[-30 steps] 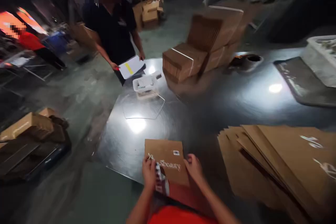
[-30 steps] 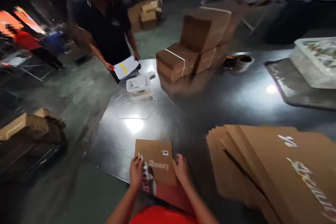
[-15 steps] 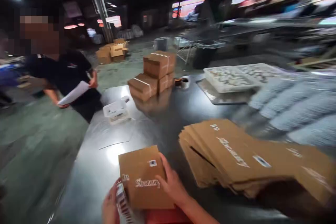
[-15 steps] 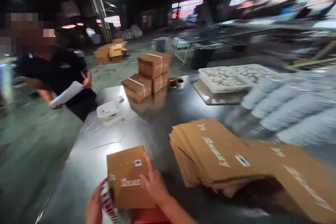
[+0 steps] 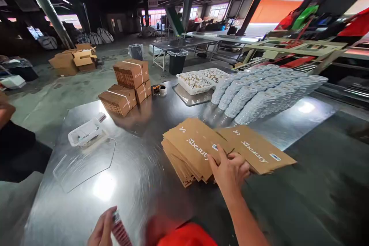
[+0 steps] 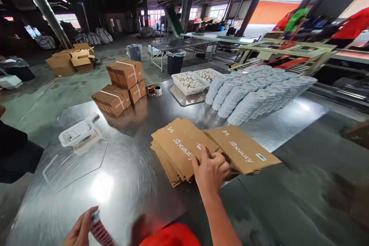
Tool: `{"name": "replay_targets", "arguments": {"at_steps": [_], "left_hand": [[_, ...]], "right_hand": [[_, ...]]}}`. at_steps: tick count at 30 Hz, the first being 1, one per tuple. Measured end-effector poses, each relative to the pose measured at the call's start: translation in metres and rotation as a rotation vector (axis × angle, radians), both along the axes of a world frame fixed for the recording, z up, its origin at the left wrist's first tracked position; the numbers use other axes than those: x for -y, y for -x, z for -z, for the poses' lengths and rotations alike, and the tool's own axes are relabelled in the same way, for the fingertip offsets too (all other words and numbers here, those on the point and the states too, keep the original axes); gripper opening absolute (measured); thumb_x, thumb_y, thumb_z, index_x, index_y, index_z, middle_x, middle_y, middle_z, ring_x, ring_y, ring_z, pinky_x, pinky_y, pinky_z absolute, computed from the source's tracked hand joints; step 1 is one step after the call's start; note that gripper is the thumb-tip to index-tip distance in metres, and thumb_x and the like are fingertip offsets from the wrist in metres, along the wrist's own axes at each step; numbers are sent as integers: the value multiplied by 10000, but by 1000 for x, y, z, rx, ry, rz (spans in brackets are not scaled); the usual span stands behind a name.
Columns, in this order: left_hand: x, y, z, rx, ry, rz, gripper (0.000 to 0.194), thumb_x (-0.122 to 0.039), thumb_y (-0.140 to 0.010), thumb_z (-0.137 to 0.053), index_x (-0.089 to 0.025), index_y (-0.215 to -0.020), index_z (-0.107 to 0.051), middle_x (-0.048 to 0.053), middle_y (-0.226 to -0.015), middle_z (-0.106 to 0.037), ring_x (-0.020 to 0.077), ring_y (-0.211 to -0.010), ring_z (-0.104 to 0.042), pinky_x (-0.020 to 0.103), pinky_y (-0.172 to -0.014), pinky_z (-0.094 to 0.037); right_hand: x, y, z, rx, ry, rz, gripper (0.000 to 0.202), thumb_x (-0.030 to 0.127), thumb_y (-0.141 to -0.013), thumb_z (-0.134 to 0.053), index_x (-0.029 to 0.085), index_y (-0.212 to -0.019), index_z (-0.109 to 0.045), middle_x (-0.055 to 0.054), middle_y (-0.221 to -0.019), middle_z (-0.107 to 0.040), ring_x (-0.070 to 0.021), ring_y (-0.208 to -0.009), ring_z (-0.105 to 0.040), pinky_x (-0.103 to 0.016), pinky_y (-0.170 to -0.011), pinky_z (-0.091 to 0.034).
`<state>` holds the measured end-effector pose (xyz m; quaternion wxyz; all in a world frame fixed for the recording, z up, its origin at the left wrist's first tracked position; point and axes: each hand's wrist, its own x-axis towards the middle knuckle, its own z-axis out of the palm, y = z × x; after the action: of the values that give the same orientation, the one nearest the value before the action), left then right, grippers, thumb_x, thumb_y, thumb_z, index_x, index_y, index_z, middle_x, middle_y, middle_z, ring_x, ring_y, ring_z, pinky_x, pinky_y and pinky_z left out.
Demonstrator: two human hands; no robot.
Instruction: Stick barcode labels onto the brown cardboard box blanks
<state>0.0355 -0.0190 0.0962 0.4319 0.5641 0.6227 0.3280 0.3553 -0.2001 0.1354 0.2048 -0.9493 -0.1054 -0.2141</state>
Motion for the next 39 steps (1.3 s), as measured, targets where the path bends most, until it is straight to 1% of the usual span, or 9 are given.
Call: {"name": "replay_targets", "arguments": {"at_steps": [3, 7, 9, 12, 16, 22, 32, 35, 39], "left_hand": [[10, -11, -17, 154, -19, 135, 358, -562, -741, -570, -235, -713, -714, 22, -821, -699, 233, -834, -637, 303, -737, -489], [21, -23, -37, 216, -136, 252, 333, -487, -806, -542, -208, -734, -709, 33, -796, -665, 185, -731, -596, 270, -674, -466], [24, -23, -41, 228, -138, 286, 320, -449, -830, -526, -207, -722, -704, 42, -808, -662, 184, -742, -595, 268, -678, -462], [28, -12, -38, 289, -100, 311, 318, -450, -832, -524, -208, -727, -702, 59, -846, -669, 205, -821, -608, 284, -752, -476], [36, 5, -31, 435, 40, 271, 296, -447, -755, -631, -209, -926, -675, 74, -964, -668, 226, -924, -610, 317, -837, -489], [43, 16, -21, 524, 222, 172, 217, -374, -722, -691, -181, -755, -599, 22, -775, -601, 160, -760, -578, 258, -717, -489], [54, 22, -8, 374, 118, 79, 298, -446, -791, -591, -178, -670, -543, -12, -634, -541, 122, -610, -503, 217, -575, -432], [49, 33, 11, 376, 147, 74, 315, -465, -796, -577, -181, -673, -514, -12, -630, -548, 124, -605, -522, 226, -584, -440], [34, 88, 65, 341, 300, -110, 400, -566, -689, -620, -191, -679, -480, -35, -581, -517, 132, -551, -537, 268, -577, -471]], "right_hand": [[-25, 41, -12, -8, -220, -320, 430, 453, -830, -534, 182, -1148, -635, -165, -1048, -499, -311, -1018, -484, -498, -885, -424], [-74, 118, -22, -729, -491, -1130, 319, 340, -830, -566, 232, -1129, -590, -65, -1016, -589, -172, -890, -570, -297, -788, -497], [-92, 153, -22, -1005, -535, -1305, 333, 258, -788, -596, 223, -1119, -575, -39, -990, -605, -145, -854, -576, -258, -758, -496], [-104, 183, -16, -1125, -581, -1293, 196, 165, -775, -548, 203, -959, -606, -12, -894, -603, -125, -821, -564, -239, -760, -478], [-106, 191, -8, -1208, -569, -1255, 157, 187, -791, -541, 189, -930, -615, -8, -855, -604, -117, -785, -560, -234, -736, -472], [-103, 199, 4, -1206, -463, -1289, 138, 237, -799, -568, 179, -913, -619, -10, -808, -614, -121, -753, -563, -237, -705, -458], [-106, 224, 18, -1314, -448, -1242, 235, 395, -838, -512, 178, -761, -554, 4, -695, -591, -109, -613, -546, -219, -562, -455], [-109, 224, 25, -1326, -414, -1211, 246, 417, -814, -534, 178, -852, -577, -12, -744, -612, -124, -652, -564, -234, -588, -466], [-106, 207, 42, -1210, -361, -1127, 353, 427, -794, -546, 173, -1034, -585, -56, -855, -633, -144, -705, -575, -258, -627, -479]]}}
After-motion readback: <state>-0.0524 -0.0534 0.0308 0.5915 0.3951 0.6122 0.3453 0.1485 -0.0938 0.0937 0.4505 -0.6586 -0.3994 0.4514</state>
